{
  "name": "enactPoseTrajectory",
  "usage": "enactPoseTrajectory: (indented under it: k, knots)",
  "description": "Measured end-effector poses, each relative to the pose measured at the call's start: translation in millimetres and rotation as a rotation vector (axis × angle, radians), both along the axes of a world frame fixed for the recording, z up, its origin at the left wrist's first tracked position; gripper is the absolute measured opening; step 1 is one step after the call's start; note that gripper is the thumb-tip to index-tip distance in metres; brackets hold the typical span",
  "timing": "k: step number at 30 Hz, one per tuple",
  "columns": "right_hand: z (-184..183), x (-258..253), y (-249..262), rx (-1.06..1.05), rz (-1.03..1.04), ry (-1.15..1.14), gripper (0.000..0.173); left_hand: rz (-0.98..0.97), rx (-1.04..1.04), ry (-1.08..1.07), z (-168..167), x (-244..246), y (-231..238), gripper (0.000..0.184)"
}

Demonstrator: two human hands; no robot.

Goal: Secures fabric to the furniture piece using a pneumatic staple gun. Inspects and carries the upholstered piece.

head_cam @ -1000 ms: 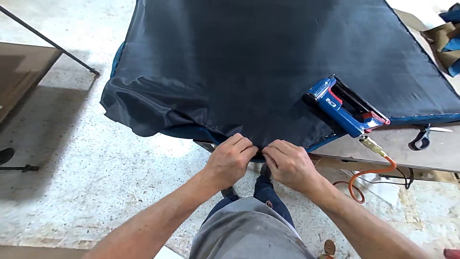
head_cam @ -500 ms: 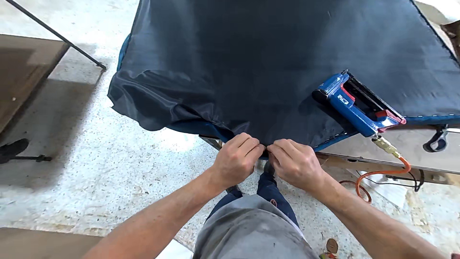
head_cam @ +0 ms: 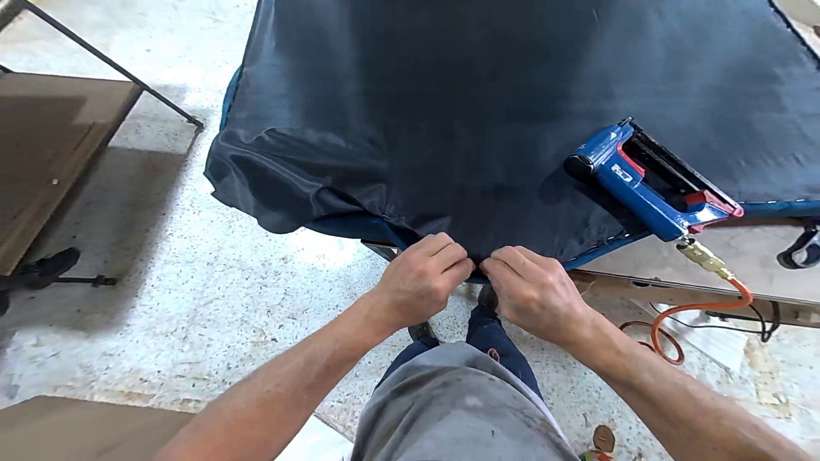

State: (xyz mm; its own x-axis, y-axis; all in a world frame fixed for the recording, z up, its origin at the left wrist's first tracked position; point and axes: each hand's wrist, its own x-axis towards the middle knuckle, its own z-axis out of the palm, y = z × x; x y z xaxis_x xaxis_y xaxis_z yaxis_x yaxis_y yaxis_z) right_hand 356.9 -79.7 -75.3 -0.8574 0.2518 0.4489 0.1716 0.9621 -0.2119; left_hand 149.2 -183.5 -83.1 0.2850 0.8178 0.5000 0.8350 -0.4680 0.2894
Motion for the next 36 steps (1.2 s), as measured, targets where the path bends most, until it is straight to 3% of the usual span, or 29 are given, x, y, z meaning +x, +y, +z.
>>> enactPoseTrajectory:
  k: [4, 7, 12, 17, 22, 26, 30, 36]
  knots:
    - [4.6, -3.2, -2.3, -0.001, -0.011, -0.043, 0.012, -0.033, -0.007, 0.086, 3.4, -3.2, 0.2, 0.017]
    - [9.6, -5.0, -3.0, -0.026, -0.049, -0.126, 0.009, 0.152, -0.108, 0.125, 14.8, 10.4, -2.1, 0.014]
    - [5.3, 1.4, -20.2, -0.085, -0.160, -0.114, 0.008, 0.414, -0.039, -0.135, -8.2, 57.8, -28.7, 0.049]
    - [-11.4, 10.7, -51.8, -0.026, -0.335, -0.132, 0.036, 0.556, 0.024, -0.203, -21.1, 64.9, -43.5, 0.053]
    - [-15.9, 10.7, -64.4, -0.007, -0.436, -0.101, 0.021, 0.468, -0.058, -0.022, -43.4, 84.3, -36.3, 0.054]
    - [-11.5, 32.6, -48.8, -0.244, -0.418, 0.015, 0.025, 0.479, -0.005, 0.095, -66.5, 75.7, -36.6, 0.059]
    - [-12.6, 38.6, -39.3, -0.187, -0.467, 0.012, 0.047, 0.502, 0.006, 0.138, -68.4, 73.5, -38.9, 0.055]
    - [-39.1, 30.0, -58.3, -0.133, -0.403, -0.091, 0.050, 0.480, -0.021, 0.151, -68.2, 60.5, -46.2, 0.055]
